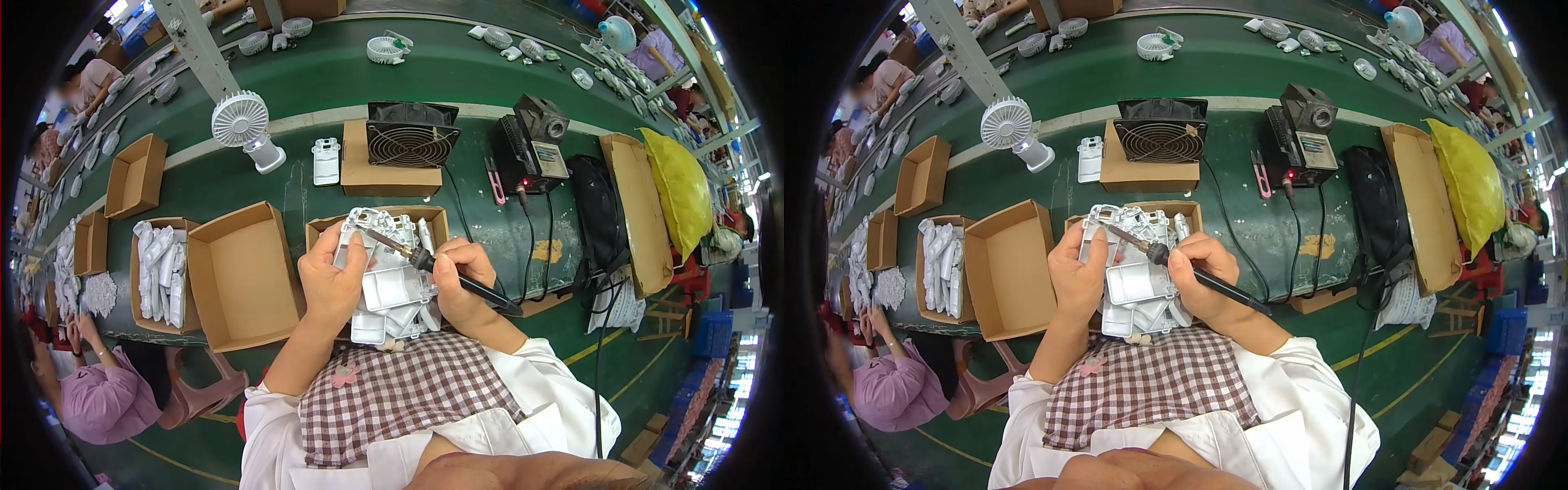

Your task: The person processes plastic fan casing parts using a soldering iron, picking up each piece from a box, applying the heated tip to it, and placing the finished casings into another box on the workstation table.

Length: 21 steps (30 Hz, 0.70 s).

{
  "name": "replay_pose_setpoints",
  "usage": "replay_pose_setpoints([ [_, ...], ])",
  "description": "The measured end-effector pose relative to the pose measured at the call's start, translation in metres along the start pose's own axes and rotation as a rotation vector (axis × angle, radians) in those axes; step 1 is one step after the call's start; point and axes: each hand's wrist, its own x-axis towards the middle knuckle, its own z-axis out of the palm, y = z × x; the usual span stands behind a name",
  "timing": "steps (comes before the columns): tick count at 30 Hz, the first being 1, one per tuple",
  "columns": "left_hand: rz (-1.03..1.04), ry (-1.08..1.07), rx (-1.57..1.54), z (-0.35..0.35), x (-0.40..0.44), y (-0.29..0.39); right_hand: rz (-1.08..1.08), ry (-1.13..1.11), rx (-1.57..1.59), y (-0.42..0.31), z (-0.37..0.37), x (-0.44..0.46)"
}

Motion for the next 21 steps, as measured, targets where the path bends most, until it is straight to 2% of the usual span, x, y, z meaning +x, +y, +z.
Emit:
replay_pose_setpoints([
  [10,0.012,-0.001,-0.008,0.000,-0.001,-0.002,-0.014,-0.024,-0.021,0.000,-0.001,0.000],
  [14,0.066,0.000,0.119,-0.006,0.000,0.001,-0.036,0.114,0.105,0.006,-0.001,-0.005],
  [16,0.214,-0.021,0.608,-0.013,0.000,0.004,-0.068,0.143,0.155,0.008,-0.001,-0.004],
  [17,0.221,-0.019,0.614,-0.016,-0.001,0.007,-0.074,0.144,0.162,0.008,-0.001,-0.003],
  [19,0.369,-0.071,0.879,-0.023,-0.010,0.011,-0.063,0.176,0.201,0.007,-0.001,-0.001],
  [21,0.308,-0.099,0.909,-0.033,-0.020,0.012,-0.065,0.202,0.232,0.006,-0.001,0.001],
])
